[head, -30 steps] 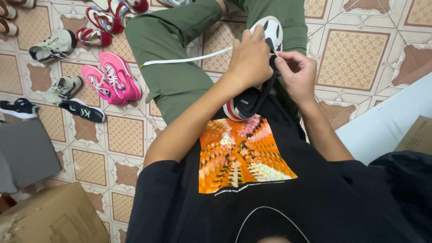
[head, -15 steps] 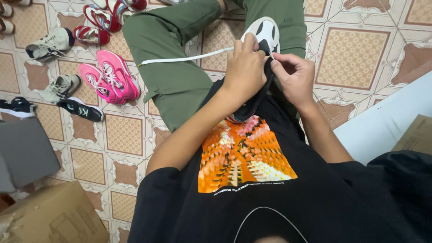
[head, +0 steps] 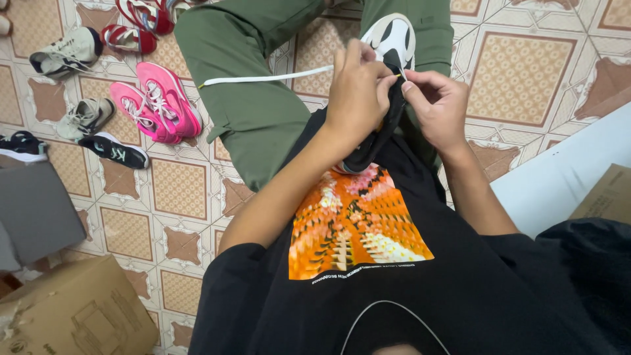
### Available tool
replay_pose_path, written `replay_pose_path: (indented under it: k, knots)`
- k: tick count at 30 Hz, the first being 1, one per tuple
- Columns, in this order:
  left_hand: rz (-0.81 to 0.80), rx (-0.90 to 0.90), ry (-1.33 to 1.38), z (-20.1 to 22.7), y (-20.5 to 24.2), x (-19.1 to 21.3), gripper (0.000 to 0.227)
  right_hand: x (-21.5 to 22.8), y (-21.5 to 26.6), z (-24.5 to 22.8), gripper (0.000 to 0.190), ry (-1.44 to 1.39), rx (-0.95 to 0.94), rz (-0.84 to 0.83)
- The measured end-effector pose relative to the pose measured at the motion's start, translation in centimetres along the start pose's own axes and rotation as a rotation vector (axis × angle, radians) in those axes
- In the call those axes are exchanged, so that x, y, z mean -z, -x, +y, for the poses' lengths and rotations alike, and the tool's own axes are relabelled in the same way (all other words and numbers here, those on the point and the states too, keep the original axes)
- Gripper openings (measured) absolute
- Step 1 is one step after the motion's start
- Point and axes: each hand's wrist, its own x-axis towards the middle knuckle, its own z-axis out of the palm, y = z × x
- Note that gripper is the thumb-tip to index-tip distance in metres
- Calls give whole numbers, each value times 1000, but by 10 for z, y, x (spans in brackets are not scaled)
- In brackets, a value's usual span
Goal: Threading a white shoelace through the eyelets of a sneaker while sitting on the floor.
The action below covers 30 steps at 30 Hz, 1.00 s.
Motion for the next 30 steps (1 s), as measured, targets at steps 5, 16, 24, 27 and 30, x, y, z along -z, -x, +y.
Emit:
replay_pose_path:
  k: [5, 16, 24, 27, 30]
  knots:
    - [-77, 32, 58, -8, -8, 0, 5, -1, -2, -9, 15, 44, 20, 5]
    - [-220, -62, 114, -49, -34, -10, 2, -10, -8, -7, 20, -78, -53, 14]
    - [-287, -68, 147, -56, -38, -6, 5, -13, -18, -3, 11, -37, 48, 32]
    - [-290, -94, 160, -57, -37, 0, 6, -15, -20, -9, 4, 90, 170, 36]
    - [-282, -146, 178, -64, -38, 5, 16, -14, -23, -5, 2, 144, 171, 48]
